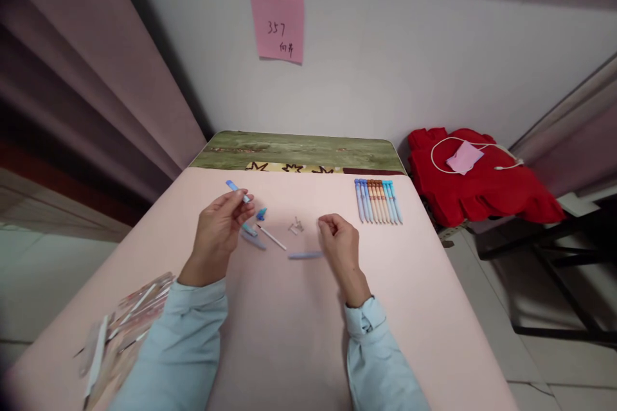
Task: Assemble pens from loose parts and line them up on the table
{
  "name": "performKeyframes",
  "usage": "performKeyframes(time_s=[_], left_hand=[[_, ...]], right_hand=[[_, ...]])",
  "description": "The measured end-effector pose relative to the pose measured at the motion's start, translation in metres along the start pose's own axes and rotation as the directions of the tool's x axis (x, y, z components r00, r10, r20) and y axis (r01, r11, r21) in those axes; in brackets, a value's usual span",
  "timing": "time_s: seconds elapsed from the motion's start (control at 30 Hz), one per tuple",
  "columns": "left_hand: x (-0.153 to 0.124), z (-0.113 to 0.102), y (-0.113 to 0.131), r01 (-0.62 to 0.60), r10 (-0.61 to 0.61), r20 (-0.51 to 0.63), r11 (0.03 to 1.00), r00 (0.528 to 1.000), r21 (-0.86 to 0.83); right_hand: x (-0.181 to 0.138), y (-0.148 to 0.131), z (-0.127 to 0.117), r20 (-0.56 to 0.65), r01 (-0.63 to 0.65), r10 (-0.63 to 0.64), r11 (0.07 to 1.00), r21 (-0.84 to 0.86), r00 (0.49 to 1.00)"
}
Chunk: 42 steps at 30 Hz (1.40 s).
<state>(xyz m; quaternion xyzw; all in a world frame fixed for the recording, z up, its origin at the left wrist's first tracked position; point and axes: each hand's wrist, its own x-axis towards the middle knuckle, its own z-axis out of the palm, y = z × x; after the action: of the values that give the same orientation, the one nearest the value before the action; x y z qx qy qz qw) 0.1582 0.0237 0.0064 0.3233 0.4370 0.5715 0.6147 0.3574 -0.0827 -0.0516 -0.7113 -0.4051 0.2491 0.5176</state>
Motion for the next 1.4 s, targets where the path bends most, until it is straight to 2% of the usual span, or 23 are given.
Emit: performKeyframes(time_s=[0.13,0.27,0.4,0.6,0.8,0.87,0.93,1.03,1.1,1.17,1.27,1.4], left_hand=[[0.006,-0.01,0.012,0.003,-0.016,-0.083,0.988,0.996,-0.156],[0.007,-0.009,0.014,0.061,-0.09,-0.094,0.958,0.991,-0.279],[0.006,-0.002,0.011,0.171,-0.201,-0.052,0.922,0.978,-0.347],[0.003,0.001,0.002,0.179,-0.189,0.008,0.914,0.982,-0.363],[-0.01,0.012,-0.011,0.343,-0.302,0.169,0.877,0.938,-0.337],[-0.017,0.019,-0.015,0.387,-0.335,0.204,0.861,0.92,-0.331],[-0.024,0.025,-0.019,0.415,-0.358,0.224,0.853,0.907,-0.317],[-0.034,0.033,-0.023,0.424,-0.358,0.259,0.863,0.897,-0.275],[-0.04,0.036,-0.026,0.418,-0.347,0.29,0.877,0.892,-0.238],[-0.044,0.04,-0.029,0.408,-0.335,0.313,0.889,0.889,-0.208],[-0.048,0.043,-0.031,0.386,-0.313,0.326,0.902,0.892,-0.192],[-0.05,0.045,-0.034,0.388,-0.308,0.329,0.896,0.893,-0.216]], right_hand=[[-0.005,-0.003,0.005,0.104,0.14,-0.123,0.974,-0.179,0.987],[-0.011,-0.008,0.013,0.153,0.221,-0.177,0.911,-0.348,0.972],[-0.016,-0.013,0.022,0.192,0.262,-0.192,0.842,-0.471,0.962],[-0.018,-0.02,0.042,0.23,0.259,-0.147,0.758,-0.599,0.962],[-0.019,-0.017,0.05,0.211,0.256,-0.153,0.714,-0.652,0.965],[-0.017,-0.021,0.044,0.17,0.246,-0.179,0.753,-0.61,0.969],[-0.015,-0.03,0.032,0.092,0.226,-0.208,0.84,-0.492,0.974],[-0.01,-0.047,0.011,-0.025,0.145,-0.149,0.982,-0.123,0.988],[-0.008,-0.055,0.001,-0.009,0.051,-0.05,0.989,0.139,0.999],[-0.008,-0.059,-0.003,0.041,-0.019,0.006,0.952,0.304,0.999],[-0.008,-0.059,-0.002,0.097,-0.043,0.008,0.929,0.367,0.995],[-0.008,-0.057,0.0,0.112,-0.01,-0.025,0.953,0.303,0.993]])
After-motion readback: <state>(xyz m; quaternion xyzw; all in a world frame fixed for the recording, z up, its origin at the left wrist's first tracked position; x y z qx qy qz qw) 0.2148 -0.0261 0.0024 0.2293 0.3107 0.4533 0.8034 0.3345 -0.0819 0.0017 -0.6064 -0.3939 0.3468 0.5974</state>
